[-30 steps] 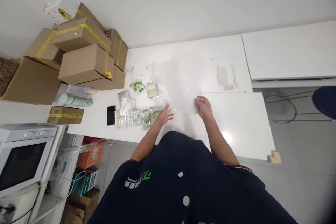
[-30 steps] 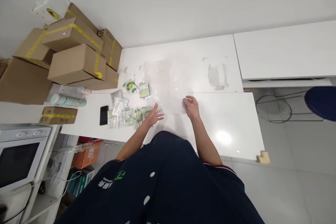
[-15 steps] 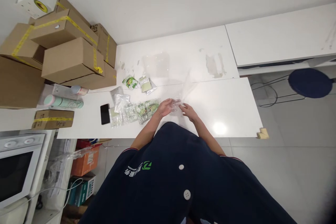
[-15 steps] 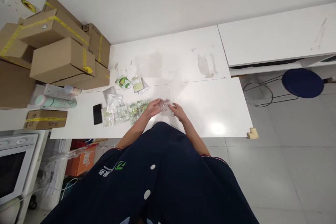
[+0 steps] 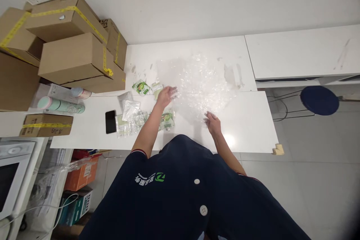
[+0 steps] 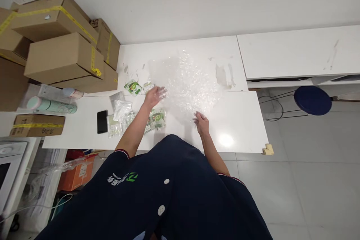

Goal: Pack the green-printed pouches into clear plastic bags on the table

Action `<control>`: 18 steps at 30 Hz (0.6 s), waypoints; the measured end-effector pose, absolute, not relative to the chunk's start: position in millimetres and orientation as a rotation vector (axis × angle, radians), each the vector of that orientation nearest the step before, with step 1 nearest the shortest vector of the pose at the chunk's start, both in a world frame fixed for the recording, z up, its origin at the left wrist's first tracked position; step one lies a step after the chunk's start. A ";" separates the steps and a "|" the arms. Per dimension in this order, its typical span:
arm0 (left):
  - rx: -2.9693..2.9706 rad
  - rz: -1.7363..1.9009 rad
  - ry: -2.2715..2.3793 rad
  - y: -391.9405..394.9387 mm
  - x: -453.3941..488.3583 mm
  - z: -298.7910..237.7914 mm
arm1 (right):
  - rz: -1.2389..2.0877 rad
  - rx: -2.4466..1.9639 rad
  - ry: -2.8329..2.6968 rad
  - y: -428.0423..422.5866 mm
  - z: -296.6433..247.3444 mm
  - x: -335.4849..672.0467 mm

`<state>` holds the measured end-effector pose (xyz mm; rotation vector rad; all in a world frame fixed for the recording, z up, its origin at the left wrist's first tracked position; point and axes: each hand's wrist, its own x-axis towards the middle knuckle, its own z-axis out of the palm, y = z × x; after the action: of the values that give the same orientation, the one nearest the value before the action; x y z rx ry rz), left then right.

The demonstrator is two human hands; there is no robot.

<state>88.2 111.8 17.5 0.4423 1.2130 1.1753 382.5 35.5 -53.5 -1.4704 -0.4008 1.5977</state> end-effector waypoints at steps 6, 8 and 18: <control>0.778 0.739 2.259 130.7 33.2 -24.7 | 1.749 -1.641 -0.106 12.4 -76.7 346.8; 0.980 0.451 2.400 126.9 31.4 -38.3 | 1.870 -1.688 -0.071 5.7 -80.1 334.1; 1.565 -0.207 2.343 132.5 32.0 -48.2 | 2.033 -1.686 0.035 -3.2 -82.7 340.9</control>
<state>32.0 132.5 -48.2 1.5646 2.3428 -0.2069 340.9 -3.2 -82.7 -1.6855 0.0354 2.0331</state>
